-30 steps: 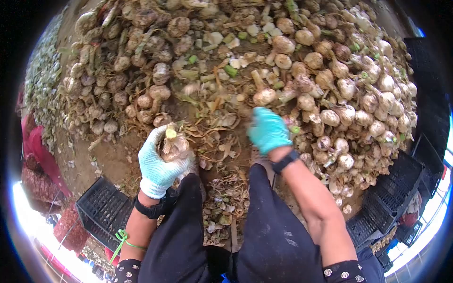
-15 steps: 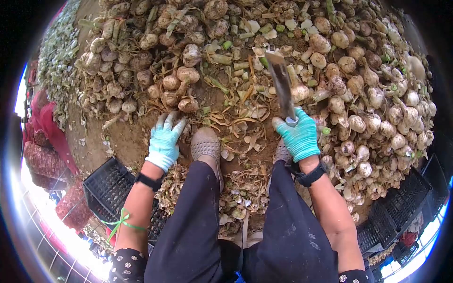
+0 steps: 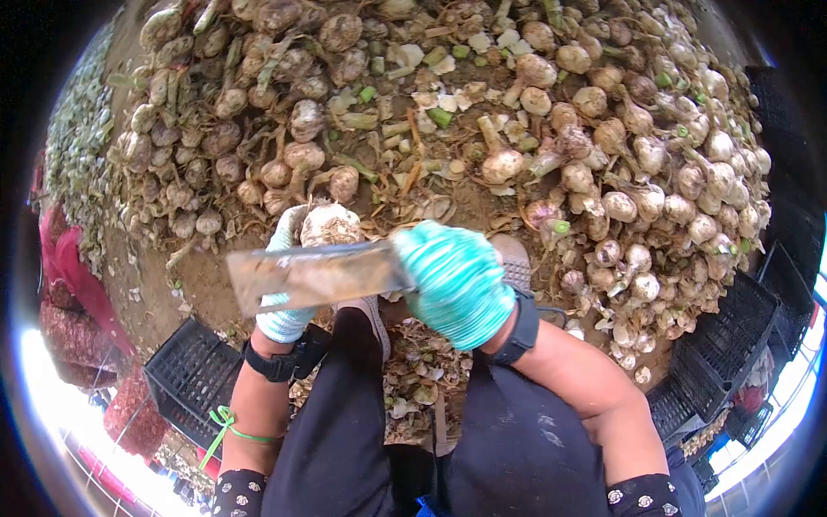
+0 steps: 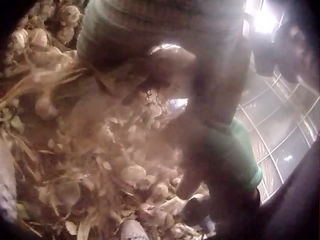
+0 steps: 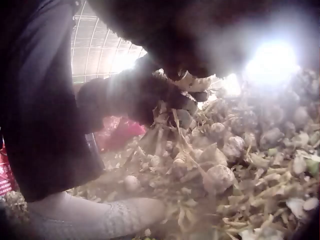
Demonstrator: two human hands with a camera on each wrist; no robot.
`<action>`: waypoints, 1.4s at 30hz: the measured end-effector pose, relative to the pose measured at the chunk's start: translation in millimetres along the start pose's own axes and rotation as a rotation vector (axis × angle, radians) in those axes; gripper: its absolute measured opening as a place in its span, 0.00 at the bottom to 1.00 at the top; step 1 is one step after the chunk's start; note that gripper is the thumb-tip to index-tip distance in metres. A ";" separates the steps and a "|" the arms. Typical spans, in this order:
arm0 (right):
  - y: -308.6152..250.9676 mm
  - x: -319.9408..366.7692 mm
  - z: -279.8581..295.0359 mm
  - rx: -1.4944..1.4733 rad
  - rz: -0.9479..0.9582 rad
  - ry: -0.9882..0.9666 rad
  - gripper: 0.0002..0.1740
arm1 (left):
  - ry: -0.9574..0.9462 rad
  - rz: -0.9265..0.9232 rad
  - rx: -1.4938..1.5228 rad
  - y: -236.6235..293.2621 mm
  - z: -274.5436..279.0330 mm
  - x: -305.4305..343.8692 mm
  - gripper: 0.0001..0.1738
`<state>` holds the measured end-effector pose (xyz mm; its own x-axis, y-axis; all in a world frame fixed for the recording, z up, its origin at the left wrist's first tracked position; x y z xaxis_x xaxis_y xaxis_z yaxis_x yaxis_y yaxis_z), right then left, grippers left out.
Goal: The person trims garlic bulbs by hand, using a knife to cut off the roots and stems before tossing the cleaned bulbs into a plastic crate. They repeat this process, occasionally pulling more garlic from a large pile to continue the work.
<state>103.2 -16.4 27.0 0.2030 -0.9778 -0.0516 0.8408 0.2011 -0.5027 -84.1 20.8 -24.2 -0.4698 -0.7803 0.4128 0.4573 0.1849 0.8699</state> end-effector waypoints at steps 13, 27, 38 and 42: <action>9.3 8.8 2.2 0.010 0.057 0.045 0.18 | -0.012 0.269 1.099 35.6 -32.3 -2.6 0.32; 59.0 16.1 -13.4 -1.235 -0.927 -0.089 0.15 | 0.112 -0.094 0.651 53.8 -53.8 -18.2 0.46; 32.1 -0.4 8.3 -0.530 -0.332 -0.126 0.22 | 0.115 0.267 1.036 47.6 -39.8 -13.1 0.17; 33.9 -0.6 7.8 -0.269 -0.188 0.039 0.12 | 0.189 -0.087 0.258 42.1 -32.6 -12.0 0.10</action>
Point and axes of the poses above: each hand's wrist, its own x-axis away from the middle knuckle, its own z-axis out of the back of the hand, y = z × x, the point moved 3 cm from there along -x, towards the middle knuckle, and after that the axes turned 10 degrees about x, right-handed, at the moved point
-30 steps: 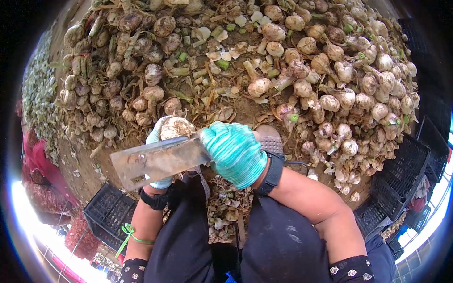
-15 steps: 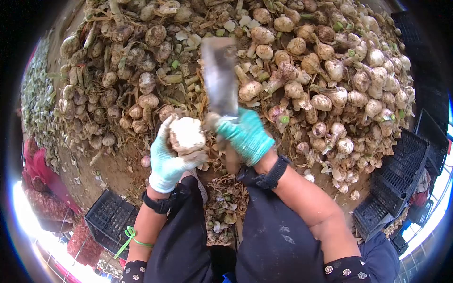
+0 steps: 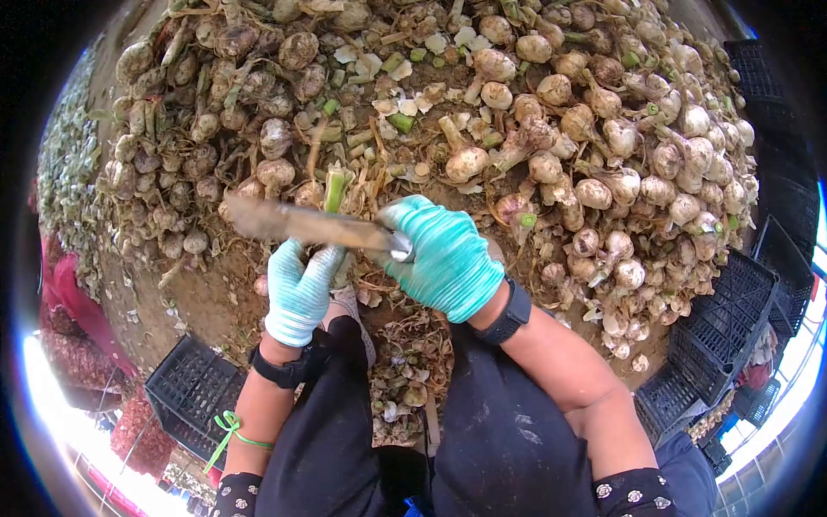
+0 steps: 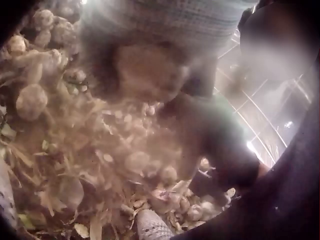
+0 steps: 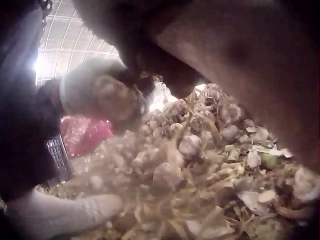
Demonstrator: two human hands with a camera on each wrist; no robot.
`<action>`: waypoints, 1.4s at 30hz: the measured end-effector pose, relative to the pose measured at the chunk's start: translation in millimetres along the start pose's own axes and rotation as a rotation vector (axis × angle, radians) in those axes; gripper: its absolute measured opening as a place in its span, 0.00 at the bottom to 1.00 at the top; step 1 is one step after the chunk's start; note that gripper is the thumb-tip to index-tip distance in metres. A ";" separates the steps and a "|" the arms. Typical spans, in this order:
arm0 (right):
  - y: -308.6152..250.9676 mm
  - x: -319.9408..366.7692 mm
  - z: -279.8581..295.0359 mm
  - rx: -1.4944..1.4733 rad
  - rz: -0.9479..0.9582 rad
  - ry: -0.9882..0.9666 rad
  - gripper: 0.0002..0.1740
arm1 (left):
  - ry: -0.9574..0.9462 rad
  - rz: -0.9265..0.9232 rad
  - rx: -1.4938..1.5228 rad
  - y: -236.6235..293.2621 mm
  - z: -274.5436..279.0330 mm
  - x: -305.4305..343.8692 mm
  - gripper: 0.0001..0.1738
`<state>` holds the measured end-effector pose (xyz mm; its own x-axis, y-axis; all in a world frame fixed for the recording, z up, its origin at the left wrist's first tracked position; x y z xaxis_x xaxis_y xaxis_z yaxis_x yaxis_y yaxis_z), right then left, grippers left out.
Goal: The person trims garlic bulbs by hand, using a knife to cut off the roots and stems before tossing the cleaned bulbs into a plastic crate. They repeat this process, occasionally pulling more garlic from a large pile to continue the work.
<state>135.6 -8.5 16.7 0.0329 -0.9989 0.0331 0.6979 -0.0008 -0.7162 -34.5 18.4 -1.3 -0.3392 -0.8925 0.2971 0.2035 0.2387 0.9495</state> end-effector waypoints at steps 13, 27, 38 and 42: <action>83.1 25.5 -39.0 -0.606 -0.502 0.168 0.18 | -0.404 -0.033 0.598 83.8 -25.9 -10.0 0.27; 52.6 25.0 -26.0 -0.222 -0.586 -0.017 0.19 | -0.109 0.205 -0.947 -48.3 28.7 -58.4 0.35; -10.6 15.7 -16.3 0.444 0.172 -0.096 0.17 | -0.119 0.181 0.914 -11.3 8.0 -6.5 0.21; -10.9 20.1 -18.2 0.398 0.237 -0.025 0.12 | -0.120 0.031 0.352 -7.7 9.6 -3.3 0.24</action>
Point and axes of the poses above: each hand's wrist, its own x-axis away from the middle knuckle, its own z-axis out of the back of the hand, y = z × x, the point moved 3 cm from there along -x, towards the middle knuckle, and after that the axes turned 10 degrees about x, right-handed, at the moved point
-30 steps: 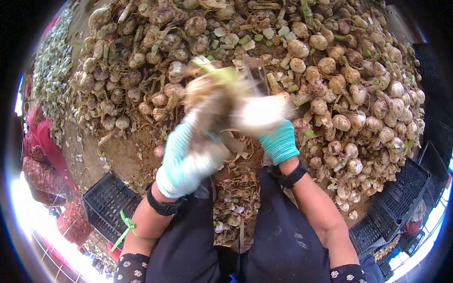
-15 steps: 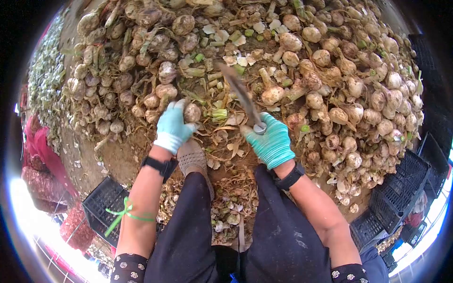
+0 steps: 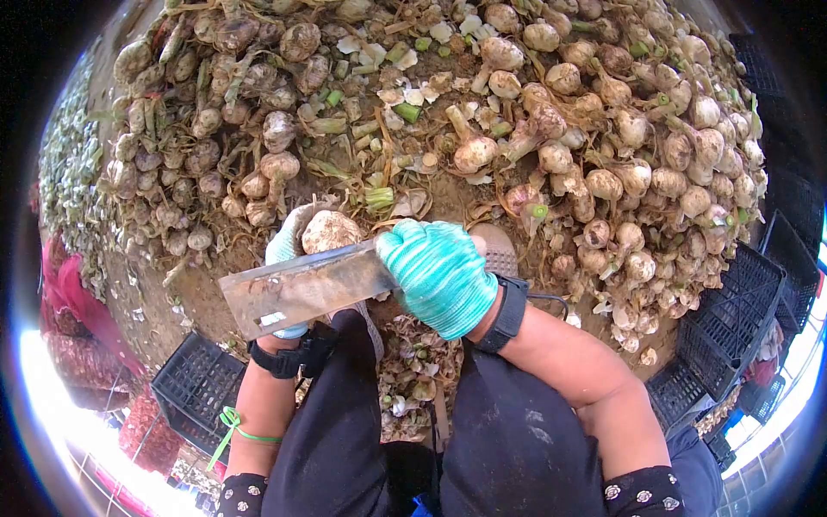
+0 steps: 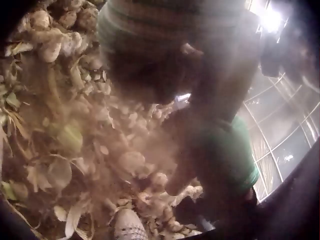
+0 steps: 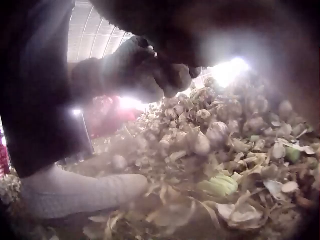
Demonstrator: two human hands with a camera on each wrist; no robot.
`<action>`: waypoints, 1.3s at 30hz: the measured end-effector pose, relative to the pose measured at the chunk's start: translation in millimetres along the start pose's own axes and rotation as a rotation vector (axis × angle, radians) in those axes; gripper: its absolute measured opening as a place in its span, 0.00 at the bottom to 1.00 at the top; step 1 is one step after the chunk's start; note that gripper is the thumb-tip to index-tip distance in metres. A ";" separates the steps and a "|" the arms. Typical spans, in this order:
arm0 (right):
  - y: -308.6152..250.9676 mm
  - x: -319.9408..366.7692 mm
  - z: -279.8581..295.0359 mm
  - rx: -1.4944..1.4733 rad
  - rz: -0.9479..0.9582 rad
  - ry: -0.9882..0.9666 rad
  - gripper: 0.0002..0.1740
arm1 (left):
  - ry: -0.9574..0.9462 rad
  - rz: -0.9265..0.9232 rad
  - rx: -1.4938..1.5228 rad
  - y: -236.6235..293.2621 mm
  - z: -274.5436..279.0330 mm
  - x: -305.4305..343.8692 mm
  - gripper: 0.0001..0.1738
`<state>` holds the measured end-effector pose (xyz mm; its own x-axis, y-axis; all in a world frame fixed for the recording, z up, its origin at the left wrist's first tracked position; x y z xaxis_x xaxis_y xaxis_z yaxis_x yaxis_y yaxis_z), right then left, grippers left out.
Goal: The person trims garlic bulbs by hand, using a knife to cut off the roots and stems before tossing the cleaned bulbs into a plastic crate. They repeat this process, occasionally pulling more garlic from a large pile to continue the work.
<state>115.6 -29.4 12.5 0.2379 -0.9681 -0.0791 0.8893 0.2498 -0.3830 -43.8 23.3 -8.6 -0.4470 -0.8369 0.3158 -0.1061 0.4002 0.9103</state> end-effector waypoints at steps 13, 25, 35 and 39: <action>56.7 12.5 -19.1 -0.502 -0.733 0.185 0.07 | 0.076 0.095 -0.055 10.0 -17.8 4.1 0.40; 19.1 -18.6 -0.5 -0.855 -0.495 -0.249 0.19 | 0.067 0.498 0.500 -16.0 -12.9 3.7 0.30; 50.7 7.3 -43.8 -0.001 -0.343 -0.213 0.13 | 0.133 0.042 -0.199 14.1 -2.1 10.5 0.26; 67.8 26.1 -34.1 -0.560 -0.892 -0.098 0.13 | 0.210 0.080 0.143 22.1 5.5 -4.5 0.34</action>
Point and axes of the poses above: each hand's wrist, its own x-axis away from the middle knuckle, its own z-axis out of the back of the hand, y = z × x, the point moved 3 cm from there along -x, towards the middle knuckle, and after that the axes turned 10 degrees about x, right-handed, at the moved point
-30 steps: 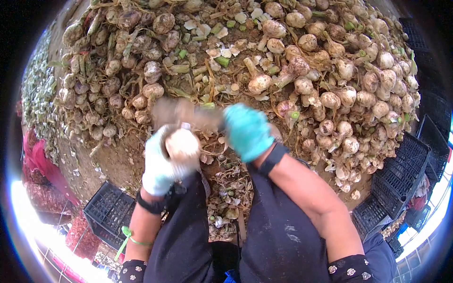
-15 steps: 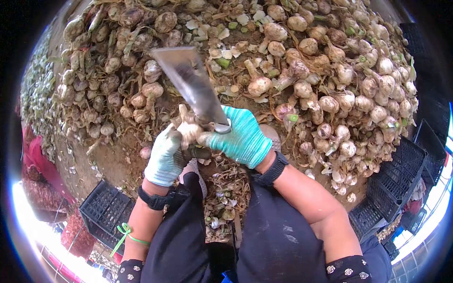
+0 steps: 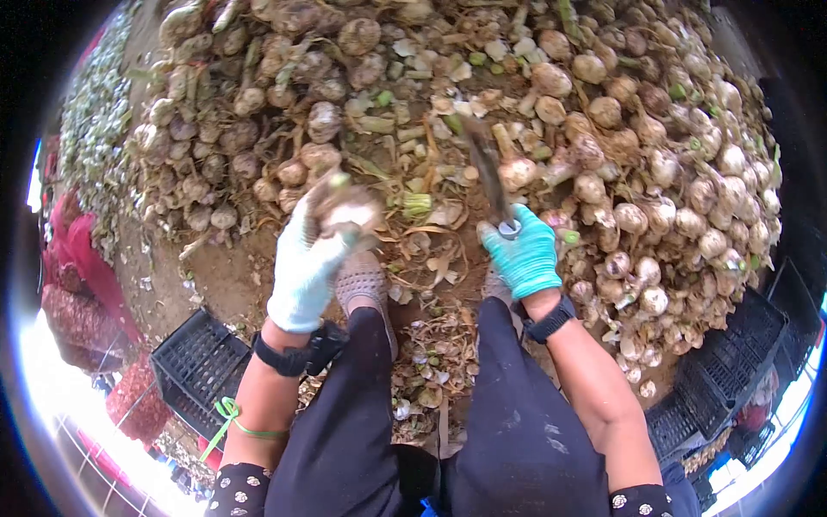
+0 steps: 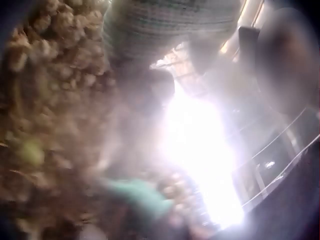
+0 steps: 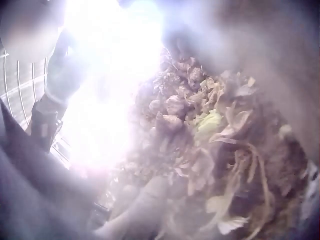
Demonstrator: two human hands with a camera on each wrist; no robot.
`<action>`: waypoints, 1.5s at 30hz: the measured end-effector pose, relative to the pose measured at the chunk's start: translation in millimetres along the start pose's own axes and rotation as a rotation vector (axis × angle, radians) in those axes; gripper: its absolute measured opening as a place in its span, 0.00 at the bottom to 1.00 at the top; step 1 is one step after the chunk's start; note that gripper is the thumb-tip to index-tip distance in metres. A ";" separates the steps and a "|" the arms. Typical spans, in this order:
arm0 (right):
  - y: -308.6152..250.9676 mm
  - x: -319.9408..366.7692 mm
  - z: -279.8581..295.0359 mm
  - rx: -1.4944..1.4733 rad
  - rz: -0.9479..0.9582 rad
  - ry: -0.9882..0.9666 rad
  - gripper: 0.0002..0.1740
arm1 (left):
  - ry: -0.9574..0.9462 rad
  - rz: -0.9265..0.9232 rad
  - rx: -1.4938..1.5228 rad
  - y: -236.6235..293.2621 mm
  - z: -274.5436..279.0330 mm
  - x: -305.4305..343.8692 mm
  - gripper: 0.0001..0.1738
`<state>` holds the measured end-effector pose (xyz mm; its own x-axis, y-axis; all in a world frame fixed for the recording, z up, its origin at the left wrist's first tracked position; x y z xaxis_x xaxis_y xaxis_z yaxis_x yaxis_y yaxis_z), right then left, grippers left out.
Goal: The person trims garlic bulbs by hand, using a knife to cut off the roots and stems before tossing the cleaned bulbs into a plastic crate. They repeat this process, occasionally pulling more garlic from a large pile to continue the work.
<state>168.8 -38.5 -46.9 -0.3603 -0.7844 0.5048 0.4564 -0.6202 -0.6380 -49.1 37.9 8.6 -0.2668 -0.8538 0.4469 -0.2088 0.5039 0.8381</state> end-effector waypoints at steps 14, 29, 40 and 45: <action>-14.5 6.0 -15.9 -0.308 -0.035 -0.075 0.16 | 0.794 0.517 0.317 -48.8 109.8 -45.6 0.41; -88.7 28.6 -16.9 0.440 0.863 0.002 0.11 | 0.032 0.059 0.136 -29.7 43.0 12.9 0.32; -93.8 42.2 -17.4 0.555 0.951 -0.043 0.18 | -0.165 0.222 0.288 -34.3 25.5 30.0 0.40; -81.0 35.0 -22.1 0.440 0.971 0.005 0.14 | -0.197 0.235 0.863 -38.7 17.4 36.5 0.40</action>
<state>101.2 -15.7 9.6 0.3128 -0.9434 -0.1104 0.8035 0.3248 -0.4988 -67.1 -10.5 -13.0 -0.5306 -0.7195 0.4482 -0.7384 0.6520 0.1725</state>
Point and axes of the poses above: each hand's wrist, its own x-axis away from the middle knuckle, its own z-axis out of the back of the hand, y = z × x, the point moved 3 cm from there along -x, towards the middle knuckle, and after that the axes turned 10 degrees about x, right-handed, at the moved point
